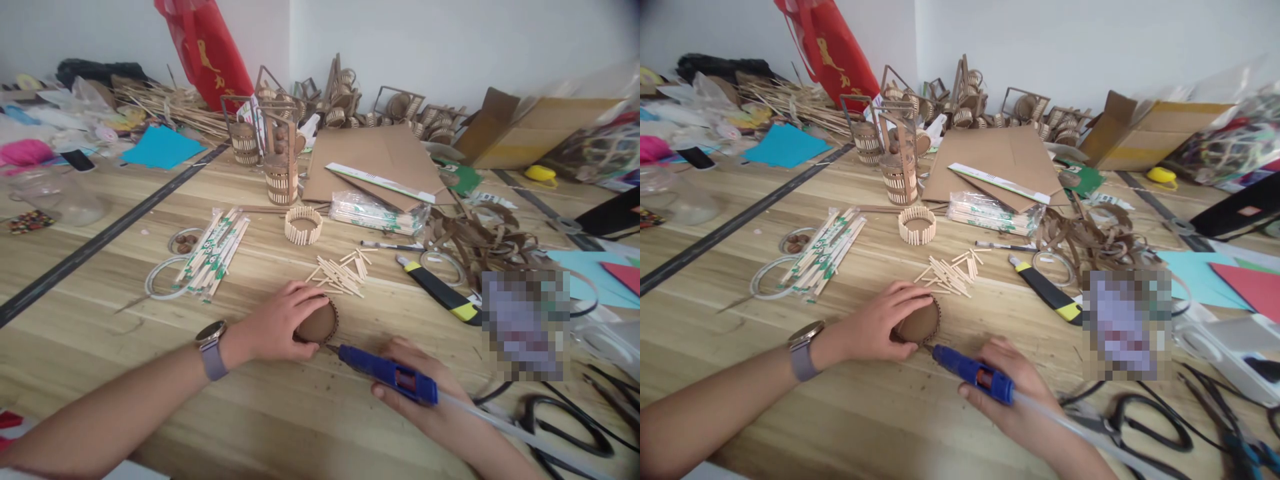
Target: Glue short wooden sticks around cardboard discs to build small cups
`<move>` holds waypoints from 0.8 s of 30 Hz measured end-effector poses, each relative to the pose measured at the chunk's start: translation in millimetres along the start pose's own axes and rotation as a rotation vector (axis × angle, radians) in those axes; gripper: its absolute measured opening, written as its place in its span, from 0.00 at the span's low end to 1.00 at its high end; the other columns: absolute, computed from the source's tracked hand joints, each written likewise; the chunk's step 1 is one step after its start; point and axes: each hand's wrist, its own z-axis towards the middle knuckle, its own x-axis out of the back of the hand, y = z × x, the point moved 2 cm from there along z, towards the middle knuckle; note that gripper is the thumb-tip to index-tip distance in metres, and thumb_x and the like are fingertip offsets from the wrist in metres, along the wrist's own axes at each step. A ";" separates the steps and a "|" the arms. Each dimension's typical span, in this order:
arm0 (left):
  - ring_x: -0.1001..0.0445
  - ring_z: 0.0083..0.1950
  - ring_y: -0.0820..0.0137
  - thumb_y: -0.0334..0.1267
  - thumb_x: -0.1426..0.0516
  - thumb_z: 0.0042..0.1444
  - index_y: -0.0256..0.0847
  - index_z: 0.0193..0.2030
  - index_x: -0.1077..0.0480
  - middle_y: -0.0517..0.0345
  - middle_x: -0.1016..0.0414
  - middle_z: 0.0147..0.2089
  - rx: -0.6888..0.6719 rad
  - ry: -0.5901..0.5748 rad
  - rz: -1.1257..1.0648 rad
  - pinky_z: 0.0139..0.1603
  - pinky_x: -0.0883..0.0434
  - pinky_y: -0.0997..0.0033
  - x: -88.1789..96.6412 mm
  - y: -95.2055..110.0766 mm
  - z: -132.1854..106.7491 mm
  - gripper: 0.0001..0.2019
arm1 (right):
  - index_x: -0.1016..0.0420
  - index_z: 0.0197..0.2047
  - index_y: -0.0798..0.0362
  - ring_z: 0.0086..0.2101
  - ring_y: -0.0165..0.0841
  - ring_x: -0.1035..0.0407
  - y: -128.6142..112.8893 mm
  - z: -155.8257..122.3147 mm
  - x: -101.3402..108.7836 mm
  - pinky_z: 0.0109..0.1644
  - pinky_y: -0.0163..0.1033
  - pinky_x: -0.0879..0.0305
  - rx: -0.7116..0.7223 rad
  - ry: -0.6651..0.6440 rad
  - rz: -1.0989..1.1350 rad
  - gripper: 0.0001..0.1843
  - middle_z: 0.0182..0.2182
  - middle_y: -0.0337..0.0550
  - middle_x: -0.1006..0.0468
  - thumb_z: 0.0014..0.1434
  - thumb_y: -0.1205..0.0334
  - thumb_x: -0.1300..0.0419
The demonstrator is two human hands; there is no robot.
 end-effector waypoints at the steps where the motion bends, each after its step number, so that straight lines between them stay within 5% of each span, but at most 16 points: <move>1: 0.42 0.65 0.50 0.39 0.36 0.48 0.36 0.63 0.38 0.42 0.37 0.66 0.004 0.001 -0.004 0.65 0.38 0.48 0.1 -0.1 0.0 0.34 | 0.34 0.27 0.50 0.28 0.34 0.34 -0.9 0.3 0.6 0.33 0.39 0.37 0.001 -0.004 -0.006 0.14 0.24 0.39 0.31 0.61 0.53 0.43; 24: 0.35 0.60 0.53 0.60 0.37 0.51 0.40 0.58 0.31 0.43 0.30 0.61 0.025 0.131 -0.150 0.61 0.36 0.49 1.6 -8.9 -3.4 0.33 | 0.33 0.26 0.50 0.25 0.34 0.33 3.3 -3.4 2.0 0.28 0.38 0.37 0.038 0.159 0.074 0.18 0.23 0.39 0.30 0.61 0.47 0.42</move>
